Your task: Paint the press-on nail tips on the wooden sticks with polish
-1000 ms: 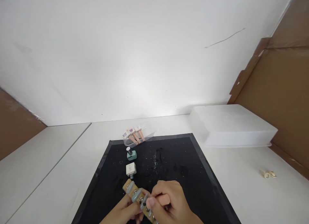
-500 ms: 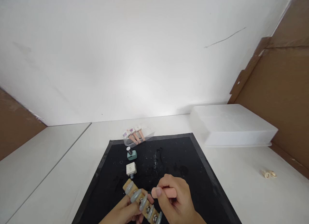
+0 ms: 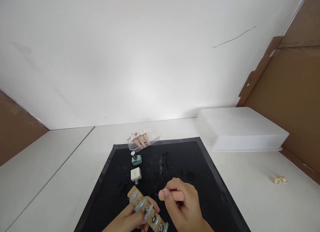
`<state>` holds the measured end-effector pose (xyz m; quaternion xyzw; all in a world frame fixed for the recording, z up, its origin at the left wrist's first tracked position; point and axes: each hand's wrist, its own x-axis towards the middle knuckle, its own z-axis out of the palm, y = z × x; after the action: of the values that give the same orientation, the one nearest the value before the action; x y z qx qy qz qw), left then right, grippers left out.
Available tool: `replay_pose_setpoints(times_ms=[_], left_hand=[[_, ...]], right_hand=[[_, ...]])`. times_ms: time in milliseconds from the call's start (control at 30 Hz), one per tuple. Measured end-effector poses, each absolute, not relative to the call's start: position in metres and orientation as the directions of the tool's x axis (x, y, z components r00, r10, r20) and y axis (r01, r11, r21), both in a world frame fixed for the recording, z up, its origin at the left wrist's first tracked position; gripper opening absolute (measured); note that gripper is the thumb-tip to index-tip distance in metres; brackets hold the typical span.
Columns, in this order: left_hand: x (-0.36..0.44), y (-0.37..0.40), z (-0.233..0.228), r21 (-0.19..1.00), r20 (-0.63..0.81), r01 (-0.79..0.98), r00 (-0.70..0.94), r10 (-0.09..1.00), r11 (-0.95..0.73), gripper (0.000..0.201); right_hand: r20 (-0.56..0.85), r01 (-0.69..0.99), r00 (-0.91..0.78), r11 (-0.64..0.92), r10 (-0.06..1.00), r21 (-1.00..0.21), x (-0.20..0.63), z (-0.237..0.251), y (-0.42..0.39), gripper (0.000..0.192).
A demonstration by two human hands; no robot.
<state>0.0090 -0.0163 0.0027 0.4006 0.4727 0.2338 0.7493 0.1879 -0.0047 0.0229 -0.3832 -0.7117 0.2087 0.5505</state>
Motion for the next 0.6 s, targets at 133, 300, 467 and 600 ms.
replay_pose_setpoints(times_ms=[133,300,467,600], left_hand=[[0.0084,-0.0185,-0.0009,0.815,-0.528,0.005,0.419,0.739,0.580,0.035],[0.0103,-0.0176,-0.0043,0.841,-0.484,0.009,0.458,0.745,0.541,0.033],[0.0106,-0.0176,-0.0043,0.854,-0.465,0.011,0.460,0.756,0.519,0.027],[0.0092,-0.0185,-0.0055,0.837,-0.499,0.020,0.438,0.748,0.547,0.026]], right_hand=[[0.666,0.290,-0.127,0.669,0.735,-0.684,0.1865,0.0252,-0.0082,0.019],[0.631,0.277,-0.228,0.671,0.741,-0.688,0.1836,0.0232,-0.0091,0.016],[0.615,0.328,-0.153,0.627,0.774,-0.707,0.1843,0.0225,-0.0056,0.021],[0.650,0.336,-0.107,0.642,0.753,-0.689,0.1846,0.0252,-0.0043,0.021]])
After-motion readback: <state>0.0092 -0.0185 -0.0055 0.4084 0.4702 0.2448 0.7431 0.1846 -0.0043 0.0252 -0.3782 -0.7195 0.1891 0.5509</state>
